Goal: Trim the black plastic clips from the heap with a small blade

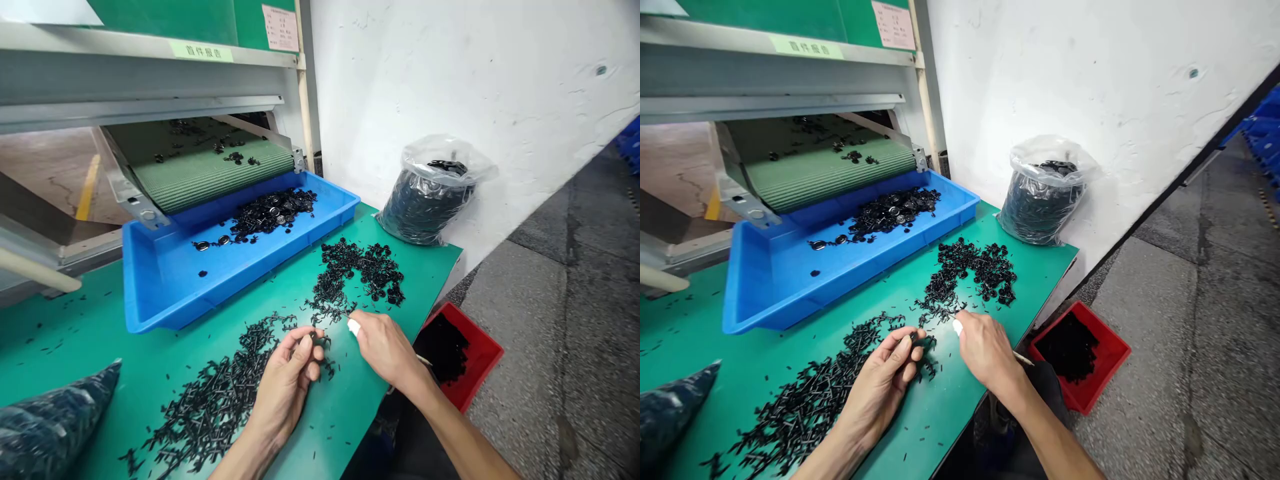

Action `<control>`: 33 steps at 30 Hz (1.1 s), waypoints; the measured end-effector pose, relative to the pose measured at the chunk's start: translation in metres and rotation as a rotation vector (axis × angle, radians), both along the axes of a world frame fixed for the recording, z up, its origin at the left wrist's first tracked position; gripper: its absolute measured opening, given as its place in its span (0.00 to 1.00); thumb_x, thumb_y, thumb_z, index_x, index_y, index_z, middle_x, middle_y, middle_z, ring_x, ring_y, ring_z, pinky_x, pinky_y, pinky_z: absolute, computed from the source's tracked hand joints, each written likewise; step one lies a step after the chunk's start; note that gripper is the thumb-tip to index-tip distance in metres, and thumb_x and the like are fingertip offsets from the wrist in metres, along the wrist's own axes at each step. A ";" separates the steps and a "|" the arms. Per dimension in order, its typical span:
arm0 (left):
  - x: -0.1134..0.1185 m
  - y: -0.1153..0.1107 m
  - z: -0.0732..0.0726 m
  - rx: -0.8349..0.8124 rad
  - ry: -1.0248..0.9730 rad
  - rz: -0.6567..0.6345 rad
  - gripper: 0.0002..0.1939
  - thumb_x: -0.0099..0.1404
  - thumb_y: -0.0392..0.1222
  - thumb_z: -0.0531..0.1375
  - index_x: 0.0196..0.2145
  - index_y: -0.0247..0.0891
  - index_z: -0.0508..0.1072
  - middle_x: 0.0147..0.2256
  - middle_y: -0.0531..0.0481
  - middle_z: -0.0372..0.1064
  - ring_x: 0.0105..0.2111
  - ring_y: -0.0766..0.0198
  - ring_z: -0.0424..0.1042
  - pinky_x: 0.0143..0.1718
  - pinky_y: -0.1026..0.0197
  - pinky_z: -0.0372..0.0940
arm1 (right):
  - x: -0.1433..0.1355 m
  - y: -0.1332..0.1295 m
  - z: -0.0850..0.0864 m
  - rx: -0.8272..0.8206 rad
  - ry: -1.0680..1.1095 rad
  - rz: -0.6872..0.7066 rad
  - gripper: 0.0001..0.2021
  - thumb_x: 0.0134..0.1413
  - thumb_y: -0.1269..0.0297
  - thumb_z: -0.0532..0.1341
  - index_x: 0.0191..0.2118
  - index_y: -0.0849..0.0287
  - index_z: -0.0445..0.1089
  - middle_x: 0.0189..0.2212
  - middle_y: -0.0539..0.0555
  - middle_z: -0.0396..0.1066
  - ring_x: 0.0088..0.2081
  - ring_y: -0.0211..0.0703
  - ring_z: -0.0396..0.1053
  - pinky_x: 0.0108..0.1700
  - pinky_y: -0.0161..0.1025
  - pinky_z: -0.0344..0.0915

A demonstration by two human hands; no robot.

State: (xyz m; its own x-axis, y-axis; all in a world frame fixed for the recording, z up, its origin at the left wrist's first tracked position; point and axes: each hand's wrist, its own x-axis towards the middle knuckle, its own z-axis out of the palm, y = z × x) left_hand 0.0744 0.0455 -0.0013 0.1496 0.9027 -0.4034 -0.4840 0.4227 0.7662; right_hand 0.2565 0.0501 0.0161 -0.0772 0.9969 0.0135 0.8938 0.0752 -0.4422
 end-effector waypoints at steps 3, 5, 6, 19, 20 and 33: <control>-0.002 0.004 0.010 -0.016 -0.054 0.073 0.12 0.57 0.36 0.69 0.40 0.33 0.77 0.34 0.45 0.72 0.23 0.72 0.65 0.14 0.76 0.56 | 0.006 -0.005 -0.009 0.039 -0.086 -0.087 0.13 0.61 0.78 0.50 0.39 0.57 0.70 0.33 0.52 0.73 0.33 0.39 0.69 0.31 0.35 0.50; -0.003 0.008 0.021 -0.006 -0.070 0.112 0.11 0.58 0.33 0.67 0.40 0.31 0.77 0.34 0.45 0.70 0.22 0.72 0.63 0.12 0.76 0.55 | 0.008 -0.004 -0.015 0.059 -0.146 -0.133 0.13 0.65 0.75 0.48 0.41 0.58 0.69 0.35 0.55 0.74 0.34 0.41 0.71 0.30 0.36 0.51; -0.004 0.011 0.027 0.006 -0.072 0.126 0.09 0.59 0.32 0.66 0.40 0.30 0.77 0.33 0.45 0.70 0.21 0.73 0.62 0.12 0.76 0.54 | 0.009 -0.002 -0.018 0.066 -0.176 -0.150 0.13 0.66 0.74 0.48 0.41 0.59 0.69 0.35 0.56 0.74 0.33 0.42 0.72 0.30 0.36 0.51; -0.092 -0.016 0.115 0.181 0.115 0.448 0.10 0.69 0.36 0.57 0.27 0.35 0.69 0.25 0.58 0.56 0.13 0.79 0.48 0.07 0.76 0.49 | -0.058 0.025 -0.019 0.150 -0.285 0.093 0.10 0.63 0.78 0.50 0.42 0.60 0.66 0.36 0.59 0.72 0.38 0.43 0.74 0.32 0.33 0.58; -0.101 -0.022 0.123 0.193 0.175 0.462 0.10 0.68 0.36 0.58 0.27 0.35 0.69 0.24 0.58 0.56 0.13 0.79 0.47 0.07 0.76 0.49 | -0.067 0.023 -0.019 0.156 -0.278 0.127 0.10 0.63 0.78 0.51 0.41 0.60 0.66 0.35 0.58 0.72 0.38 0.43 0.74 0.32 0.33 0.59; -0.215 -0.062 0.148 0.305 0.982 0.749 0.04 0.58 0.38 0.64 0.31 0.36 0.74 0.19 0.58 0.61 0.18 0.71 0.57 0.17 0.71 0.51 | -0.046 -0.003 -0.018 0.163 -0.248 0.224 0.12 0.64 0.76 0.50 0.42 0.58 0.69 0.33 0.56 0.74 0.29 0.42 0.73 0.24 0.34 0.52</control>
State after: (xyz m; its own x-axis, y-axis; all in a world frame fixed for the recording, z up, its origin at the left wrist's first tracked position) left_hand -0.1406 -0.0167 0.1468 -0.6774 0.7123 0.1836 0.2970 0.0365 0.9542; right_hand 0.2108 0.0467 -0.0014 -0.3140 0.9413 0.1241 0.9257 0.3326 -0.1801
